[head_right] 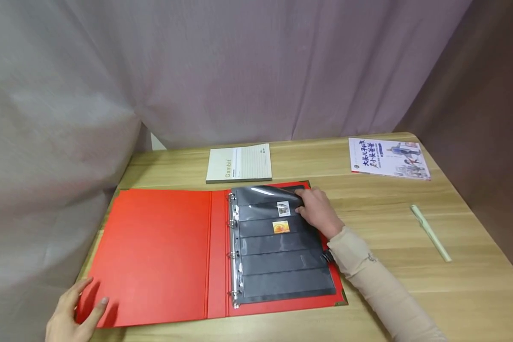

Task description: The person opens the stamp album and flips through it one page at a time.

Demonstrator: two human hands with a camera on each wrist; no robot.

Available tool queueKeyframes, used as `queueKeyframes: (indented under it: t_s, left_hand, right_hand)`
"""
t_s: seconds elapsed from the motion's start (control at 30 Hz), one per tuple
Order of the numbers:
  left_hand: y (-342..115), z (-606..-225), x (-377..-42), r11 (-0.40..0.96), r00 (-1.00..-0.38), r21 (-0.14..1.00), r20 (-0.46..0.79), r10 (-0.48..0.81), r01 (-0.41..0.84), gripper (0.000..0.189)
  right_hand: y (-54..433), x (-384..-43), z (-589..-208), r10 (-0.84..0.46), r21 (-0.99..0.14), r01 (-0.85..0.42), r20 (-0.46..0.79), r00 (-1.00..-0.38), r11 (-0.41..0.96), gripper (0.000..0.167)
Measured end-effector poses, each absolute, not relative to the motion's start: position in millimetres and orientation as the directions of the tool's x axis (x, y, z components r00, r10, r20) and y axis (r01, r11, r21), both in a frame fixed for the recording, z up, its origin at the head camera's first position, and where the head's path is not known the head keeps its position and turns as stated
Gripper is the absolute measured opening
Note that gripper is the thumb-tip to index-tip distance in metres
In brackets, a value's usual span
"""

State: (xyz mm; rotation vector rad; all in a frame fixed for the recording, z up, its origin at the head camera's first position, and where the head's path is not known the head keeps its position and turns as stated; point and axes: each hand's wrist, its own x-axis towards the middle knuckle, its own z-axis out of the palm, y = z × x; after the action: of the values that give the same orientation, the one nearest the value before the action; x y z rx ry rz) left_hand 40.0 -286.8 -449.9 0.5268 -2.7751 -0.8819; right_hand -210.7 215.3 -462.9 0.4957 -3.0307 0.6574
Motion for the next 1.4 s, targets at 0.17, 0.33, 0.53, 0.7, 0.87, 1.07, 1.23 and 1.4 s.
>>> queueKeyframes:
  t_s: [0.17, 0.33, 0.53, 0.7, 0.87, 1.07, 1.23, 1.4]
  left_hand:
    - [-287.0, -464.7, 36.4, 0.733, -0.933, 0.642, 0.075, -0.351, -0.224, 0.06]
    - [-283.4, -477.1, 34.9, 0.726, -0.923, 0.643, 0.077, -0.376, -0.242, 0.061]
    - [-278.7, -481.6, 31.8, 0.719, -0.911, 0.661, 0.131, -0.391, -0.214, 0.063]
    - [-272.5, -476.5, 24.2, 0.738, -0.917, 0.636, 0.118, -0.381, -0.225, 0.075]
    - [-262.3, -469.6, 6.5, 0.772, -0.95, 0.592, 0.038, -0.311, -0.229, 0.084]
    - [-249.8, -466.0, -12.9, 0.764, -0.953, 0.571, -0.218, -0.211, -0.3, 0.091]
    - [-236.5, -467.0, -24.5, 0.776, -0.945, 0.553, -0.278, -0.17, -0.303, 0.088]
    - [-217.0, -466.4, -36.2, 0.78, -0.965, 0.583, -0.243, -0.102, -0.229, 0.084]
  right_hand:
    - [214.8, -210.9, -462.2, -0.269, -0.428, -0.275, 0.076, -0.96, 0.861, 0.048]
    - [218.3, -213.8, -461.7, -0.272, -0.472, -0.261, 0.047, -0.961, 0.842, 0.053]
    - [223.6, -215.8, -456.5, -0.287, -0.541, -0.231, -0.021, -0.958, 0.809, 0.064]
    - [226.8, -211.5, -453.4, -0.328, -0.561, -0.262, -0.019, -0.944, 0.786, 0.071]
    - [233.0, -202.0, -450.7, -0.373, -0.584, -0.292, -0.019, -0.928, 0.758, 0.078]
    - [236.1, -189.2, -442.4, -0.378, -0.609, -0.296, -0.007, -0.926, 0.736, 0.089]
    - [237.5, -181.7, -434.5, -0.367, -0.654, -0.274, -0.006, -0.93, 0.705, 0.096]
    - [242.6, -176.5, -428.3, -0.368, -0.696, -0.257, -0.012, -0.93, 0.671, 0.096]
